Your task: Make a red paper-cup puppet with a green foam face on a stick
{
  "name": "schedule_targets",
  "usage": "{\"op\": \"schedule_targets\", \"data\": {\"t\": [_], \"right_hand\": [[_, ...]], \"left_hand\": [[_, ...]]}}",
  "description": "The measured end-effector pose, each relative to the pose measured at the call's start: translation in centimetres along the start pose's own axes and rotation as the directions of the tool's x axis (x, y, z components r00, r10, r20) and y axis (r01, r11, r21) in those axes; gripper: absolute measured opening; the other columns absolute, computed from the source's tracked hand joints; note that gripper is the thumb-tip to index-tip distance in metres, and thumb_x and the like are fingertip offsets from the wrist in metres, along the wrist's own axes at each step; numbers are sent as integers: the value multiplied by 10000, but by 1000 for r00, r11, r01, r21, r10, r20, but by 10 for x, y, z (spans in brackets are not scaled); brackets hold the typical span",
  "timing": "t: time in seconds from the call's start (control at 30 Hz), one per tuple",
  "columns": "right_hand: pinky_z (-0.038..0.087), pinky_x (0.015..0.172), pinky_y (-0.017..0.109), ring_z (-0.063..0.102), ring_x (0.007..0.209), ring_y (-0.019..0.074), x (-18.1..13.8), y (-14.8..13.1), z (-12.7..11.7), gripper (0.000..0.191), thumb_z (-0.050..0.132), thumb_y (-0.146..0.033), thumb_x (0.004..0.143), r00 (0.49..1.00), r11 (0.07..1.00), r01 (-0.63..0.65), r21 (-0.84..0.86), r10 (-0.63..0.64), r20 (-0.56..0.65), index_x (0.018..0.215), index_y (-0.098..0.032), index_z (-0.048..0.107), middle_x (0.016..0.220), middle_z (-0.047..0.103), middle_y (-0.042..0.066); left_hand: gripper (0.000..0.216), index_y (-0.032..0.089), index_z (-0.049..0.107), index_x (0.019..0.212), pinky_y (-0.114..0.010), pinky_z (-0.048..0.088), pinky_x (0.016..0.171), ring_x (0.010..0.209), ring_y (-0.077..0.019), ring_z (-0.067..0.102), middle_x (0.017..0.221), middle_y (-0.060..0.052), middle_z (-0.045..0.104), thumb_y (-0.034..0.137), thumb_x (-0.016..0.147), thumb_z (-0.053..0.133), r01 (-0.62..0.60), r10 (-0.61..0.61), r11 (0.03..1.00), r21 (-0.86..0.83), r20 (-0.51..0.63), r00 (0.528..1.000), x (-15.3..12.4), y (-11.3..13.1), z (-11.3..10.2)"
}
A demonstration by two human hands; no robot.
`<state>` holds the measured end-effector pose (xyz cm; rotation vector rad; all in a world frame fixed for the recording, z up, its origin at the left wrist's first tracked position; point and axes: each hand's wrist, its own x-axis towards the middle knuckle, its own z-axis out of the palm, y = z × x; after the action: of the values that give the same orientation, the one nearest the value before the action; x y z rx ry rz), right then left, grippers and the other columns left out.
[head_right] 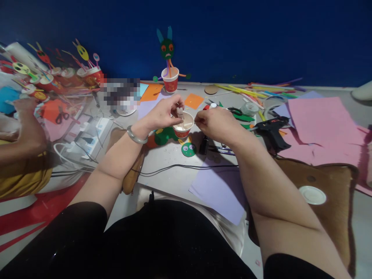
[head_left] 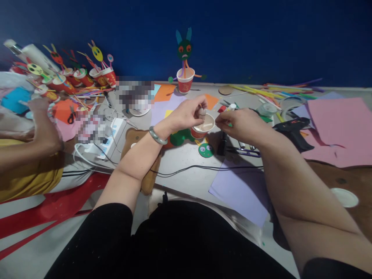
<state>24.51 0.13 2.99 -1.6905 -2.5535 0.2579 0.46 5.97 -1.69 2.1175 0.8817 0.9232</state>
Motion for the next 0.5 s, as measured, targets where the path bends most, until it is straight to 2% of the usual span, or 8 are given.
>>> {"op": "schedule_targets", "data": {"t": [0.1,0.23,0.4,0.5], "right_hand": [[591,880,459,858,1068,403,0,4,2,255,667,-242,1012,1000,999,18,38,-18,-2,1119,-262,898,1107,926,134],[629,914,485,864,1102,408,-2,14,6,258,733,-303,995,997,990,58,126,-52,-48,1196,-311,895,1119,928,101],[647,937,498,868,1126,418,-4,20,9,384,799,-333,956,995,982,83,171,-73,-64,1331,-289,869,1219,927,121],[643,951,499,855,1154,425,-5,15,10,483,825,-383,952,994,980,102,173,-92,-67,1418,-260,833,1291,912,150]], "left_hand": [[261,244,704,1002,-321,521,711,685,-153,645,816,39,691,220,807,875,0,-1,1000,25,41,999,0,3,-3],[201,221,732,946,-324,537,734,737,-166,683,828,16,737,238,819,887,1,-6,999,47,114,993,0,5,-6],[194,214,738,918,-329,556,778,802,-179,711,883,-9,777,213,825,908,-7,6,1000,4,148,989,-1,5,-8],[210,212,704,871,-310,539,764,782,-172,699,838,5,750,193,829,909,0,1,1000,-4,156,988,-2,8,-8]]}}
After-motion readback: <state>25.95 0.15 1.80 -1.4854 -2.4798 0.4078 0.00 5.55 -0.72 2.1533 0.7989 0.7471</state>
